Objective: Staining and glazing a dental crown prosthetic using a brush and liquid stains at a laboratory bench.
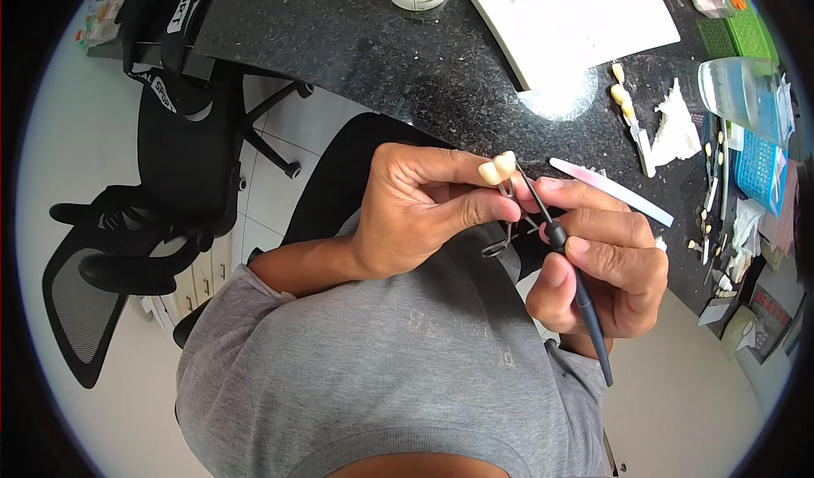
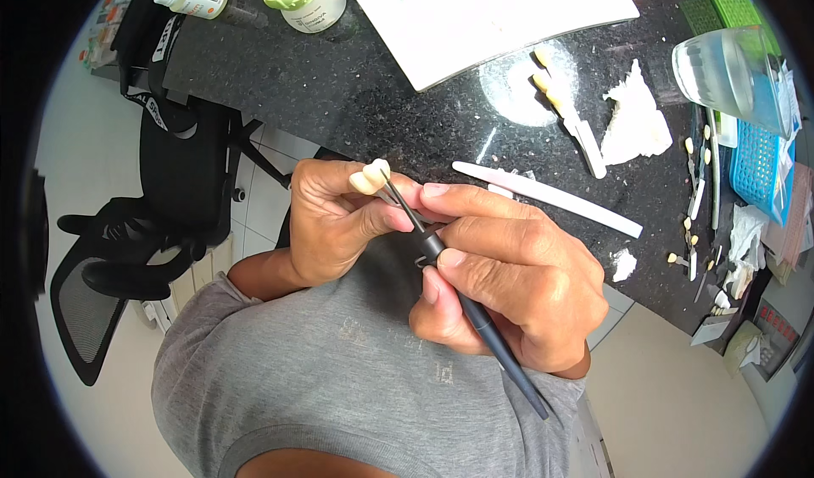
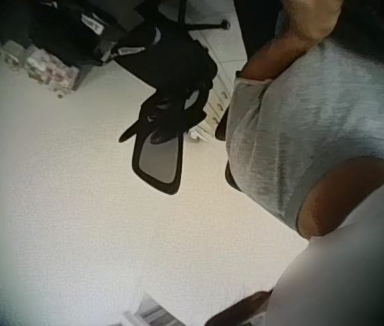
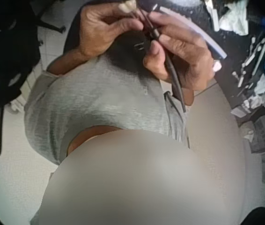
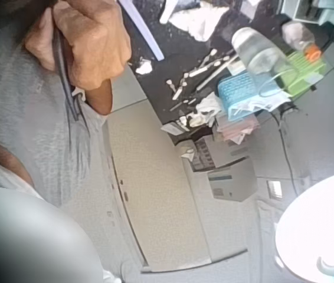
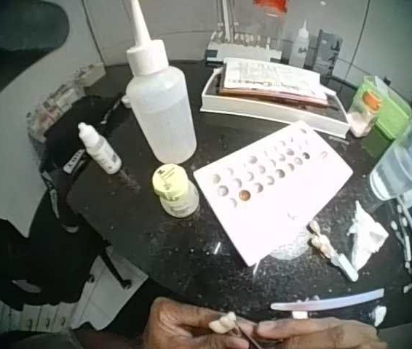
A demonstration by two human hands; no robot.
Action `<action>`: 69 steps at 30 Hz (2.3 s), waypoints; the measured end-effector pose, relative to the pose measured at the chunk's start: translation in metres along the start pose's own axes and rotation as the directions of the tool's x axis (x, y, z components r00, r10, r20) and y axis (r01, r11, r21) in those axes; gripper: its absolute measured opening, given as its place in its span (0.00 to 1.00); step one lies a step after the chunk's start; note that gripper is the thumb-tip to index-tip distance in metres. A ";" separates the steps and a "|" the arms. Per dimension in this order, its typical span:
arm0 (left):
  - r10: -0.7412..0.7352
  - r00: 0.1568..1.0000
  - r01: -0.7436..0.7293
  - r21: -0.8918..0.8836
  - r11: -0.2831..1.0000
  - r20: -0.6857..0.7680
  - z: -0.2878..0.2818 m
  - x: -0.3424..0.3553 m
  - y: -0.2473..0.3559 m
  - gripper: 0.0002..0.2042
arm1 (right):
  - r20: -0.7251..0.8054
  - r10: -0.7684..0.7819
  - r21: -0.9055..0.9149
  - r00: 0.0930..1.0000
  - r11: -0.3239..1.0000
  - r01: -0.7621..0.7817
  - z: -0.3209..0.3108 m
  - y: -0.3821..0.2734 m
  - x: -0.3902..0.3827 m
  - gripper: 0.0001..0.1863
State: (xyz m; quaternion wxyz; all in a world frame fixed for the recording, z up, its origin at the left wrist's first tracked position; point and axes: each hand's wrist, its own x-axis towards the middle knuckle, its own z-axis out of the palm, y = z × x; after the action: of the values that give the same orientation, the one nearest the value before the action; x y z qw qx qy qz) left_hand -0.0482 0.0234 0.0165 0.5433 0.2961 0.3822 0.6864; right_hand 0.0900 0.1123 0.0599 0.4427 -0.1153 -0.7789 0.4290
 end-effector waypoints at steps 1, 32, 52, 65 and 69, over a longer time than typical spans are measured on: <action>0.016 1.000 -0.016 -0.004 1.000 0.001 -0.001 0.000 -0.001 0.09 | 0.025 -0.002 -0.013 1.000 1.000 0.002 -0.001 -0.001 0.002 0.13; 0.036 0.999 -0.036 -0.011 0.999 0.000 -0.001 0.000 -0.002 0.10 | 0.066 0.032 -0.014 0.997 0.999 -0.031 -0.006 -0.004 0.005 0.13; 0.022 1.000 -0.022 -0.009 1.000 0.004 -0.002 -0.001 -0.001 0.10 | 0.237 0.075 -0.067 0.969 0.996 -0.060 -0.012 -0.006 0.003 0.11; -0.026 0.998 0.024 0.021 0.999 0.066 -0.001 0.007 0.004 0.10 | 0.031 0.092 0.023 0.995 0.995 -0.092 -0.021 -0.008 0.005 0.15; -0.129 0.991 0.129 -0.002 0.992 -0.021 0.001 0.006 0.012 0.09 | -0.008 0.153 -0.040 0.988 0.987 -0.154 -0.037 -0.010 0.033 0.16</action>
State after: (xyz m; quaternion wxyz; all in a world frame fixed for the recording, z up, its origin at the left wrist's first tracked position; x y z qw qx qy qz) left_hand -0.0547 0.0276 0.0276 0.5824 0.2634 0.4059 0.6532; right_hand 0.1022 0.1455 0.0955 0.4077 -0.1850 -0.7753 0.4455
